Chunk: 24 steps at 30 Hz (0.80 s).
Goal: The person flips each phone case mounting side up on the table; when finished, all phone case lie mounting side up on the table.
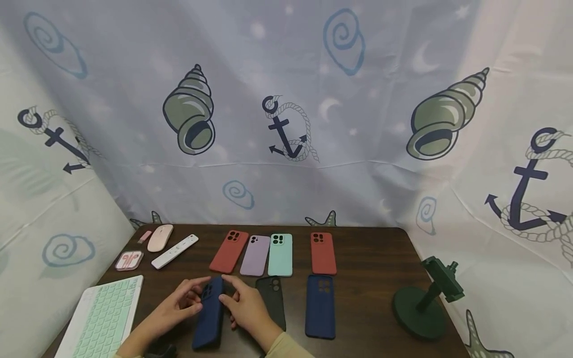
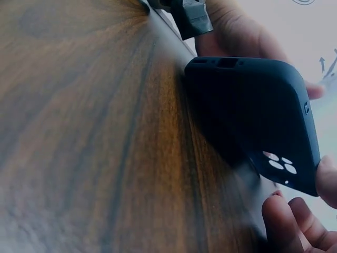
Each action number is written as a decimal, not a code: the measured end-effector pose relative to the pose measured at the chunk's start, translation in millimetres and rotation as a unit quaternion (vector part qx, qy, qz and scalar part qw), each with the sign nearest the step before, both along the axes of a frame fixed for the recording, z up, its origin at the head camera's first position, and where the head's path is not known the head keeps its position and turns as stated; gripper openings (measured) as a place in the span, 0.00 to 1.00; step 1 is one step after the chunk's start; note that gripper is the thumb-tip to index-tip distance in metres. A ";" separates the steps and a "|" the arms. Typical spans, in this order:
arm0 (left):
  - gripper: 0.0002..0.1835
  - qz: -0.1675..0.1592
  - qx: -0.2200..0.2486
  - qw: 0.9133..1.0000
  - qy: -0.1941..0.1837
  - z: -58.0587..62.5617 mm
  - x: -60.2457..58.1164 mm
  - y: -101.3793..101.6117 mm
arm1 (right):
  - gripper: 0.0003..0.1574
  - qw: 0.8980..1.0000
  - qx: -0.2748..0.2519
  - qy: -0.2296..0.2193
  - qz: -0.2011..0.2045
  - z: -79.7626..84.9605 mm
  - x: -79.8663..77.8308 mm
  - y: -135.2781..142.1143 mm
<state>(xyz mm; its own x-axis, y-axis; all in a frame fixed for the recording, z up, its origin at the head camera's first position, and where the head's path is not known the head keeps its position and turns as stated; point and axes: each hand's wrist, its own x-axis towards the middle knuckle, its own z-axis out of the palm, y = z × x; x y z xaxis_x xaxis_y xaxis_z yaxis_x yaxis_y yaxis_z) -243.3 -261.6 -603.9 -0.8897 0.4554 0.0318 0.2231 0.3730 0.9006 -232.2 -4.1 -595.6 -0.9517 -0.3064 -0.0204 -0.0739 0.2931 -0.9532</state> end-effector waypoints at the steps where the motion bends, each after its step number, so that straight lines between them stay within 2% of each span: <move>1: 0.34 0.003 -0.002 1.000 -0.003 0.3 0.8 0.5 | 0.32 1.000 0.000 -0.001 0.001 0.2 0.2 -0.4; 6: 0.36 0.018 -0.015 1.000 -0.010 2.9 3.3 4.6 | 0.41 1.000 0.004 -0.005 0.013 1.8 -0.4 -0.3; 10: 0.39 0.022 -0.032 0.999 -0.002 4.6 5.7 9.4 | 0.47 1.000 0.009 0.005 0.029 1.9 -0.5 0.2; 18: 0.46 0.003 -0.038 0.998 0.050 4.4 10.5 20.6 | 0.51 0.998 0.028 0.020 0.044 1.3 -0.3 1.4; 21: 0.48 -0.004 -0.042 0.998 0.054 4.9 10.8 22.8 | 0.53 0.997 0.036 0.025 0.057 1.3 -0.4 2.1; 24: 0.44 -0.003 -0.047 0.997 0.055 5.3 10.2 23.7 | 0.55 0.997 0.035 0.026 0.068 0.9 -0.6 1.9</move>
<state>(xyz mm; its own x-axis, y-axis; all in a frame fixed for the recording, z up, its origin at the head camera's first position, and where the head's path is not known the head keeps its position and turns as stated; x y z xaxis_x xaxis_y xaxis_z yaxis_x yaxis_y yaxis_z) -233.1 -237.9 -598.7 -0.8804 0.4665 0.0853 0.3208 0.4532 0.8317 -232.8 -2.2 -594.7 -0.9016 -0.4325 0.0010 -0.1655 0.3430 -0.9246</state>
